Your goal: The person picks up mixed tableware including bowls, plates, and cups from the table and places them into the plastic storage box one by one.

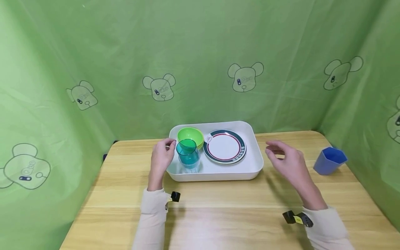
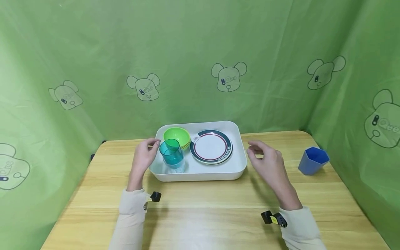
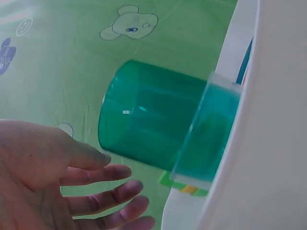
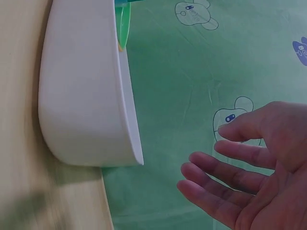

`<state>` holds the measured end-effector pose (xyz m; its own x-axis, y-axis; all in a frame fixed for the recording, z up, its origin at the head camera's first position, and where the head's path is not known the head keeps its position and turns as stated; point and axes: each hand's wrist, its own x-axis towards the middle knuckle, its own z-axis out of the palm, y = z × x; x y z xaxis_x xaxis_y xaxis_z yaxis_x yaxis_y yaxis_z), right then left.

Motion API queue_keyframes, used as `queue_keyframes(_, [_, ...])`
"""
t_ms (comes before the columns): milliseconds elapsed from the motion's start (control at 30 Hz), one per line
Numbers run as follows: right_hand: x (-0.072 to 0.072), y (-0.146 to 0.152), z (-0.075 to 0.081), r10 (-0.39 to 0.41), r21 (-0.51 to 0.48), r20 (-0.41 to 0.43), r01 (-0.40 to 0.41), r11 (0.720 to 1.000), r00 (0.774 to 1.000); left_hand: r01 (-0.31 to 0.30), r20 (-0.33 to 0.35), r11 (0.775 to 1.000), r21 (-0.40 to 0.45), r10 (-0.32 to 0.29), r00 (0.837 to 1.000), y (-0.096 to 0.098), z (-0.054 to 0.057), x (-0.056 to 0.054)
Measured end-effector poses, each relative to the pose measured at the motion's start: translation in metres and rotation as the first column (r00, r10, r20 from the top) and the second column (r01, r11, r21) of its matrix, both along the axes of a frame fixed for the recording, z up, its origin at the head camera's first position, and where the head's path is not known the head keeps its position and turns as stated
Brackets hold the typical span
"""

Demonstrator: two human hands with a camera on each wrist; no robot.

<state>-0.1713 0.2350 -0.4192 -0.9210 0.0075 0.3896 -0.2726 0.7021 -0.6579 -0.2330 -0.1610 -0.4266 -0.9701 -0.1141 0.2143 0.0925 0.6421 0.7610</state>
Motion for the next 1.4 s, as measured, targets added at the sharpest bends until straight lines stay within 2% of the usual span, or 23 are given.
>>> queue_keyframes(167, [0.0, 0.006, -0.003, -0.013, 0.012, -0.017, 0.014, 1.0, 1.0, -0.029, 0.015, 1.0, 0.012, 0.029, 0.999, -0.007, -0.007, 0.001])
queue_keyframes(433, [-0.004, 0.012, -0.005, -0.022, 0.011, -0.045, 0.022, 1.0, 0.999, -0.058, -0.04, 0.997, 0.048, 0.06, 0.997, -0.018, -0.028, 0.0])
queue_keyframes(633, [-0.007, 0.023, -0.007, -0.023, 0.032, -0.054, 0.024, 0.999, 0.998, -0.074, 0.015, 0.995, 0.071, 0.073, 0.997, -0.022, -0.04, -0.001])
queue_keyframes(933, [-0.007, 0.047, -0.005, -0.061, 0.114, -0.13, 0.076, 0.991, 0.99, -0.069, 0.087, 0.994, 0.091, 0.061, 0.994, -0.02, -0.043, -0.001])
queue_keyframes(1400, [-0.011, 0.087, -0.004, -0.123, 0.199, -0.12, 0.145, 0.969, 0.985, -0.084, 0.125, 0.991, 0.107, 0.071, 0.99, -0.023, -0.046, -0.003])
